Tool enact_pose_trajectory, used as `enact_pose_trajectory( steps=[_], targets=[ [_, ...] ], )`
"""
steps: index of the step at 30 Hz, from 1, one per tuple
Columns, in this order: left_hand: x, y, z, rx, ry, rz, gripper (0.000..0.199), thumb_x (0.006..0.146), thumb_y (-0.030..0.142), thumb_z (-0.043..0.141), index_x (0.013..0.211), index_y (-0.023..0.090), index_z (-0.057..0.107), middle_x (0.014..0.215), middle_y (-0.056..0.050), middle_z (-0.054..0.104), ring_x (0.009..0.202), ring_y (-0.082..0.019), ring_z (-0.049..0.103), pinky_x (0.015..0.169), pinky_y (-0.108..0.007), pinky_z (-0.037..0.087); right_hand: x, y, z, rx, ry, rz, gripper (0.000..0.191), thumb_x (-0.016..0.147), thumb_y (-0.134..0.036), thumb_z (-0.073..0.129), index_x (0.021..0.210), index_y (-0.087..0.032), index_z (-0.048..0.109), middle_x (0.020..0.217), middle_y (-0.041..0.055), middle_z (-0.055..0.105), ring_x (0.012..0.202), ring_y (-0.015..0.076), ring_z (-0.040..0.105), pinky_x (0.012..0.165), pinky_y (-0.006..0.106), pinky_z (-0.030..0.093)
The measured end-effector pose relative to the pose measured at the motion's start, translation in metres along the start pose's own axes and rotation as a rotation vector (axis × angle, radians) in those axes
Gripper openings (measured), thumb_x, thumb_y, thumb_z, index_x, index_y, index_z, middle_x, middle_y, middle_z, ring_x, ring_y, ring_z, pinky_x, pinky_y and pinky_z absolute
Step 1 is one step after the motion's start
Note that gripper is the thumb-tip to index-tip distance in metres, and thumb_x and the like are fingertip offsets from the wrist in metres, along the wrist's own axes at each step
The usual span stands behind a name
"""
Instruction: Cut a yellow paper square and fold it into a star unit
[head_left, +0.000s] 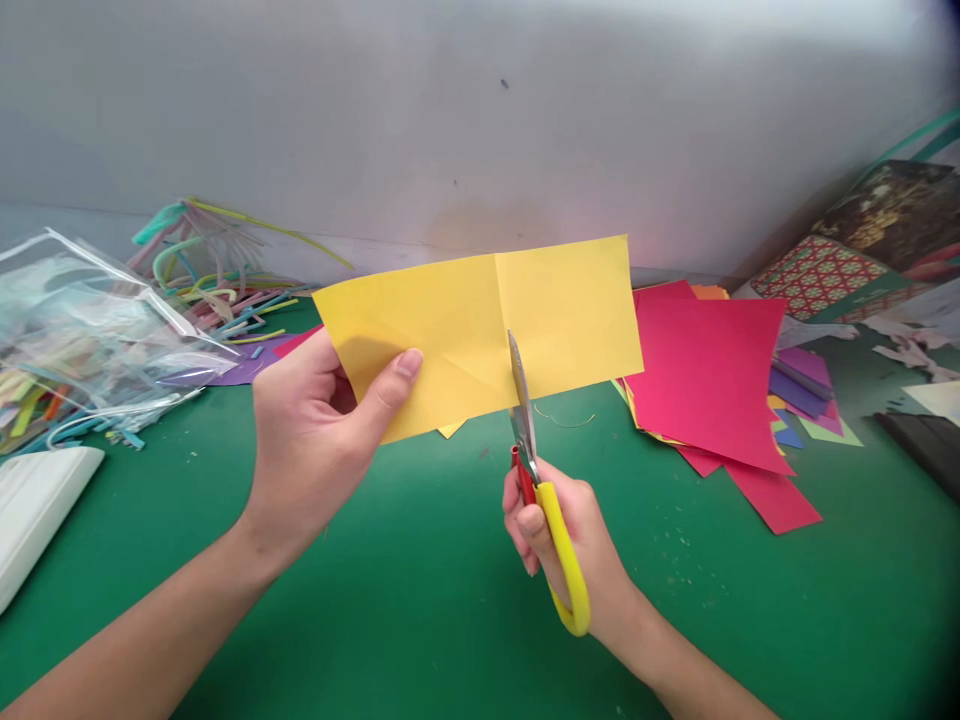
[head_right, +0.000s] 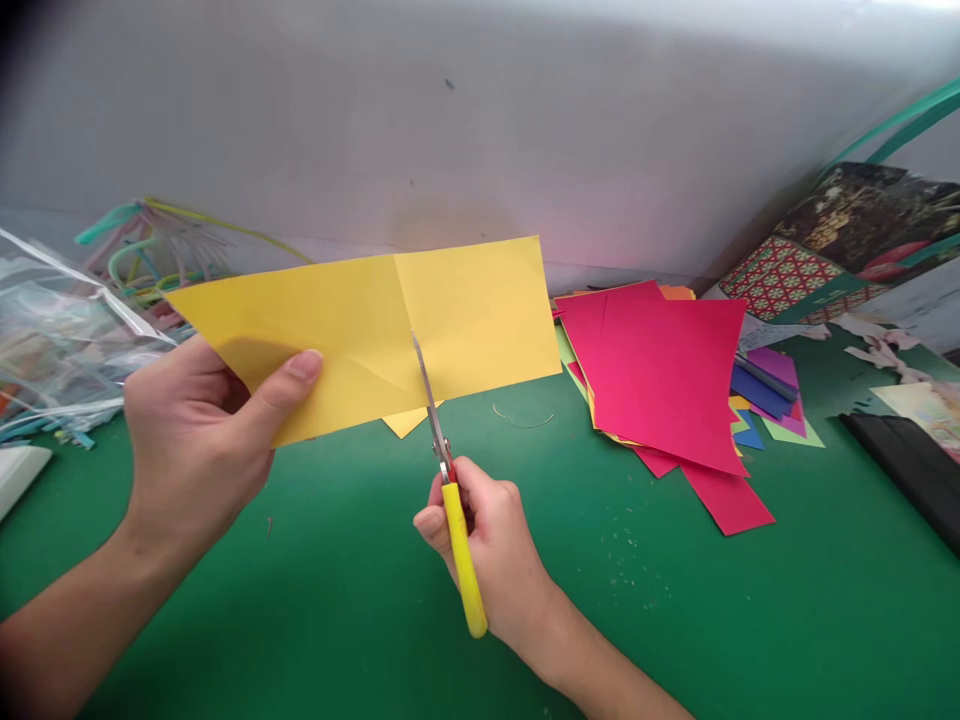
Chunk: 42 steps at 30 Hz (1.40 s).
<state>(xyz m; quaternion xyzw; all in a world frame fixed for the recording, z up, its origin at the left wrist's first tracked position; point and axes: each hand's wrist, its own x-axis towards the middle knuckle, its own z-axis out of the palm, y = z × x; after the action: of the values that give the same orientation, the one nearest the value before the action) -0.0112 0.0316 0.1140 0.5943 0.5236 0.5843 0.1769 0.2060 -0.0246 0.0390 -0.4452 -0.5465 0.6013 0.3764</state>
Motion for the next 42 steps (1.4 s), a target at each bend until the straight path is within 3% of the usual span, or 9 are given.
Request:
enact_pose_trajectory(
  steps=[13,42],
  targets=[
    [0.0005,0.0003,0.0012,-0.01,0.011,0.011,0.016,0.086,0.03,0.077,0.098,0.02,0.078,0.09,0.002,0.079,0.073,-0.013,0.071,0.058,-0.018,0.056,-0.0008,-0.0027,0.0018,0.043,-0.002,0.034,0.058,0.085,-0.078,0.059,0.087,-0.02,0.054,0.06,-0.0063,0.048,0.046,0.0079,0.039,0.04,0.02,0.033],
    [-0.0006,0.0041,0.0022,-0.092,0.001,-0.082,0.018,0.085,0.03,0.079,0.101,0.021,0.078,0.096,0.0,0.08,0.079,-0.015,0.075,0.062,-0.02,0.061,-0.0018,-0.0038,0.0008,0.024,0.013,0.032,0.052,0.089,-0.071,0.063,0.08,-0.021,0.05,0.055,-0.0074,0.045,0.043,0.0079,0.04,0.038,0.02,0.036]
  ],
)
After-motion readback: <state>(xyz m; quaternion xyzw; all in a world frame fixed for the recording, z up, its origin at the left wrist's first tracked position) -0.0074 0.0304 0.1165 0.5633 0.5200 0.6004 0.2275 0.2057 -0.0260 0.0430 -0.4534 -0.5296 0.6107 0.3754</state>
